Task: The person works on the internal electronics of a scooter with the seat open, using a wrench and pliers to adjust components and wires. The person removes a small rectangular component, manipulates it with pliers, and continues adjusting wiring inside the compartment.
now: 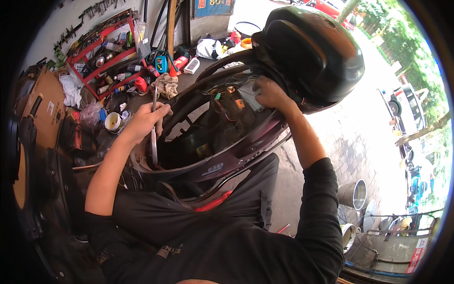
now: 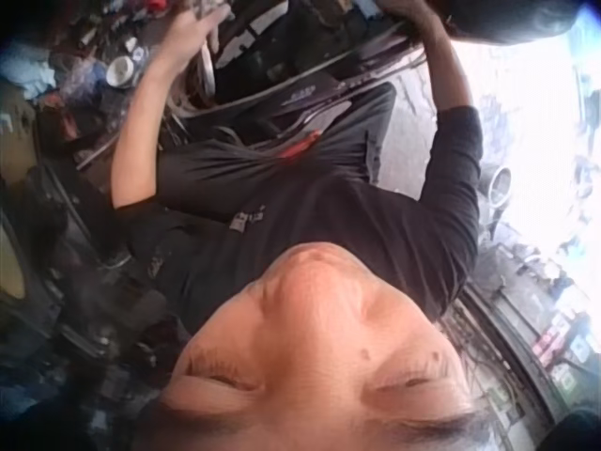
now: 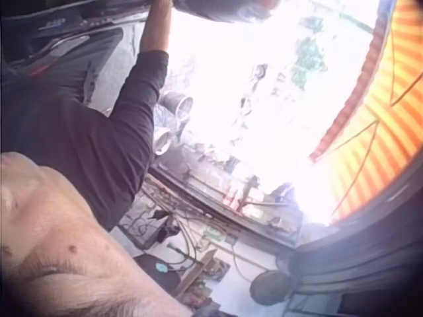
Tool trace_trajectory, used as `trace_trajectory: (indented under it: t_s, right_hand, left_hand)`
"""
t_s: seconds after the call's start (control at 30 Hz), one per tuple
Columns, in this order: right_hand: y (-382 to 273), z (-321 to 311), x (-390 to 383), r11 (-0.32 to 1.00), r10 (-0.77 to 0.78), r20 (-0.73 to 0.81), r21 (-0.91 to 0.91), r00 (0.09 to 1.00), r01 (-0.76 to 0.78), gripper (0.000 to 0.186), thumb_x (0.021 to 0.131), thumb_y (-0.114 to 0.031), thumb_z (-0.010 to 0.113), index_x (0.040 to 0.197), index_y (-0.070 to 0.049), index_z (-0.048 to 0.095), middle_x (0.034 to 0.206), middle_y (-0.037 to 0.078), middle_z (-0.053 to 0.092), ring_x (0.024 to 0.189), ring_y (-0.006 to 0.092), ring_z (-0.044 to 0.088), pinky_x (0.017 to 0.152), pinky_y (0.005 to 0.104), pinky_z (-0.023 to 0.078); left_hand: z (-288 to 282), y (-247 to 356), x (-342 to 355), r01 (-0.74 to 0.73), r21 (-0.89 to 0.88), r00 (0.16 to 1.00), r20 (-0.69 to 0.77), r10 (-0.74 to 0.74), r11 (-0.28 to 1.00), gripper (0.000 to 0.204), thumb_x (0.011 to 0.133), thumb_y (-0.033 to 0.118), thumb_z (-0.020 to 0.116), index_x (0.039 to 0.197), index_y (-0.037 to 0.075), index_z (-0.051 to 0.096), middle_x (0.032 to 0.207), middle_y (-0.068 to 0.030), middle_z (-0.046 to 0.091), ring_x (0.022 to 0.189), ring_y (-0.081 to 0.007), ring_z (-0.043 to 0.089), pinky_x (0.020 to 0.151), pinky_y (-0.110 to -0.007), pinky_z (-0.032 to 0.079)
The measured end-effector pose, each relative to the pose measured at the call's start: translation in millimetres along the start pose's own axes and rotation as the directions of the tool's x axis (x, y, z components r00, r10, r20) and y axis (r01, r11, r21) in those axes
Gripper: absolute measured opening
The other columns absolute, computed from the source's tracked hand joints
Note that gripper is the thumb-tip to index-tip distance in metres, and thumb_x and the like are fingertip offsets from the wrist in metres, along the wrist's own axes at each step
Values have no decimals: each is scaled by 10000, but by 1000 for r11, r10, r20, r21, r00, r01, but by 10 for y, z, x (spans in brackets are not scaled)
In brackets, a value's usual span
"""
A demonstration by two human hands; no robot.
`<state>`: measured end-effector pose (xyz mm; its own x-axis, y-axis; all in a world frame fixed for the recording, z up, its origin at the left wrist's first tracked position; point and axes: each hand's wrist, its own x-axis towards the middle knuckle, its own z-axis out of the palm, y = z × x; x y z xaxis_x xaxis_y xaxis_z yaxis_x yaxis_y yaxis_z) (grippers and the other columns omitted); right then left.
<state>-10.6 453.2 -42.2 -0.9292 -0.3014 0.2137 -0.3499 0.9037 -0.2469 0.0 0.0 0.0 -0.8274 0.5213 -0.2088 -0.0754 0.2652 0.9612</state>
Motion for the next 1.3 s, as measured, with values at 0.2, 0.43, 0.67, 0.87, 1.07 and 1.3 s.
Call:
trace_trajectory:
  t_s: [0.2, 0.43, 0.67, 0.87, 1.07, 1.3]
  right_hand:
    - [-205, 277, -107, 885, 267, -289, 451, 919, -116, 319, 749, -103, 697, 1054, -25, 644, 982, 177, 685, 967, 331, 679, 838, 403, 533]
    - [51, 426, -50, 827, 499, -317, 453, 807, -334, 449, 775, -18, 711, 1210, 8, 608, 1111, 118, 688, 1009, 178, 664, 877, 316, 533]
    - [-330, 274, -12, 332, 348, -161, 942, 924, 39, 340, 866, 39, 695, 1200, 33, 627, 1137, 117, 708, 1024, 173, 679, 886, 310, 541]
    - [-993, 175, 128, 488, 229, -252, 866, 940, 113, 317, 904, 44, 678, 1212, -23, 647, 1088, 57, 721, 1068, 148, 671, 923, 296, 537]
    - [-1405, 593, 468, 893, -99, -578, 307, 810, 329, 372, 740, 48, 622, 1090, -60, 683, 1001, 126, 713, 919, 343, 671, 830, 434, 553]
    - [-1644, 811, 291, 895, -55, -593, 327, 803, 303, 350, 753, 11, 645, 1101, -24, 622, 970, 141, 693, 912, 333, 661, 809, 424, 539]
  left_hand:
    - [64, 85, 43, 30, 30, 1000, 0, -30, 999, 381, 1039, 364, 576, 1021, -13, 632, 562, -22, 543, 470, -119, 526, 441, -271, 396]
    - [330, 73, 206, 33, 6, 999, 40, -33, 999, 355, 1043, 341, 580, 1019, -10, 630, 568, -23, 557, 484, -115, 525, 476, -263, 401]
    - [458, -4, 374, 5, -24, 997, 73, -3, 1000, 300, 1042, 295, 576, 1041, 1, 636, 636, -36, 595, 493, -113, 540, 468, -257, 415]
    - [714, 71, 655, 115, -160, 987, 128, -95, 980, 360, 1033, 363, 590, 1075, 12, 654, 787, -59, 661, 510, -97, 537, 456, -242, 409]
    - [822, 65, 911, 111, -449, 994, 63, -92, 887, 445, 1068, 468, 449, 1056, 78, 662, 764, -15, 622, 488, -106, 441, 558, -293, 419]
    - [720, -125, 1024, 189, -586, 980, 67, -186, 788, 272, 1014, 329, 543, 1086, 102, 673, 743, 43, 589, 518, -61, 420, 497, -228, 362]
